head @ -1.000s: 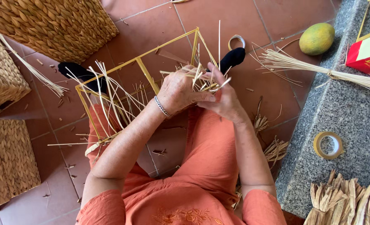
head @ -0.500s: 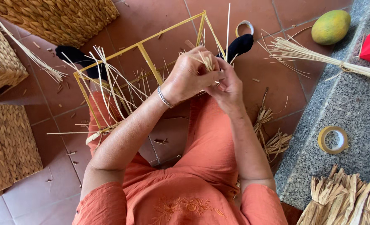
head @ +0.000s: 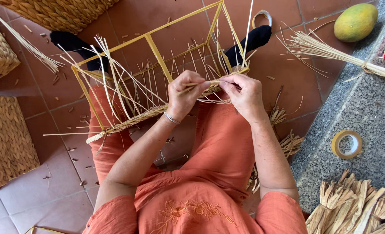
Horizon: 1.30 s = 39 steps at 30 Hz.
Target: The person sits on the floor weaving a water hyacinth basket on a bamboo frame. They tuck and weave strands around the frame, fold the woven side over the rim, secure it with a strip, and use scissors to trim excess material while continuing to weave the edge.
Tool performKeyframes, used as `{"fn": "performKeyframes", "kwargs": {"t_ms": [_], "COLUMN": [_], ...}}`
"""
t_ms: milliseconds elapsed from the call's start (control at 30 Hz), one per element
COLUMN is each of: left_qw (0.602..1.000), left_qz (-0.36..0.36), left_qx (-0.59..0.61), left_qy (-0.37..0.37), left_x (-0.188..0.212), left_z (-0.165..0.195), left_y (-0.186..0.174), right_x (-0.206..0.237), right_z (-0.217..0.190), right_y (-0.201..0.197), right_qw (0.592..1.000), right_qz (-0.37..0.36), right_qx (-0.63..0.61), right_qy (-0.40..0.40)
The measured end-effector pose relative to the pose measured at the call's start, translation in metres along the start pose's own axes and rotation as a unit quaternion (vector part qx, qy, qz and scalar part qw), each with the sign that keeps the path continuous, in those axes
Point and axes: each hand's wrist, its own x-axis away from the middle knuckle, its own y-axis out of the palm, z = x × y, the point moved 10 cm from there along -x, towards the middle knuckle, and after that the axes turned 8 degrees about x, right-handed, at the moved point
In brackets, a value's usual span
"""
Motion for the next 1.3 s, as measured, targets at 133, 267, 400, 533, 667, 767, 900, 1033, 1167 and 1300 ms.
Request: {"fn": "performKeyframes", "kwargs": {"t_ms": [133,267,400,533,667,767,900,1033,1167,1300], "left_qw": [0.962,0.906,0.884,0.865,0.861,0.894,0.921,0.879,0.843,0.847], "left_qz": [-0.061,-0.148,-0.194,-0.206,-0.159,-0.171,-0.129,-0.173,-0.319,-0.382], "left_qx": [-0.245,-0.370,-0.402,-0.432,-0.458,-0.409,-0.367,-0.425,-0.432,-0.356], "left_qy": [0.109,0.145,0.142,0.151,0.154,0.064,0.033,0.132,0.046,-0.101], "left_x": [0.022,0.033,0.033,0.031,0.030,0.026,-0.003,-0.034,-0.050,-0.052], "left_z": [0.008,0.002,-0.007,-0.003,0.008,-0.005,-0.019,-0.016,-0.047,-0.073], "left_y": [0.009,0.027,0.037,0.043,0.040,0.029,0.011,0.029,0.064,0.064], "right_x": [-0.006,-0.004,-0.001,0.005,0.008,0.005,0.002,0.005,0.001,0.004], "right_z": [-0.008,0.002,0.016,0.018,0.028,0.036,0.040,0.027,0.030,0.030], "right_y": [0.007,0.016,0.024,0.028,0.035,0.040,0.046,0.046,0.044,0.035], "right_qw": [0.991,0.980,0.968,0.951,0.942,0.933,0.933,0.914,0.923,0.940], "right_qz": [-0.002,-0.001,0.005,0.036,0.040,0.046,0.043,0.066,0.068,0.122], "right_qx": [0.115,0.176,0.230,0.276,0.309,0.336,0.342,0.386,0.374,0.316], "right_qy": [-0.065,-0.095,-0.101,-0.138,-0.129,-0.120,-0.099,-0.109,-0.060,-0.046]}}
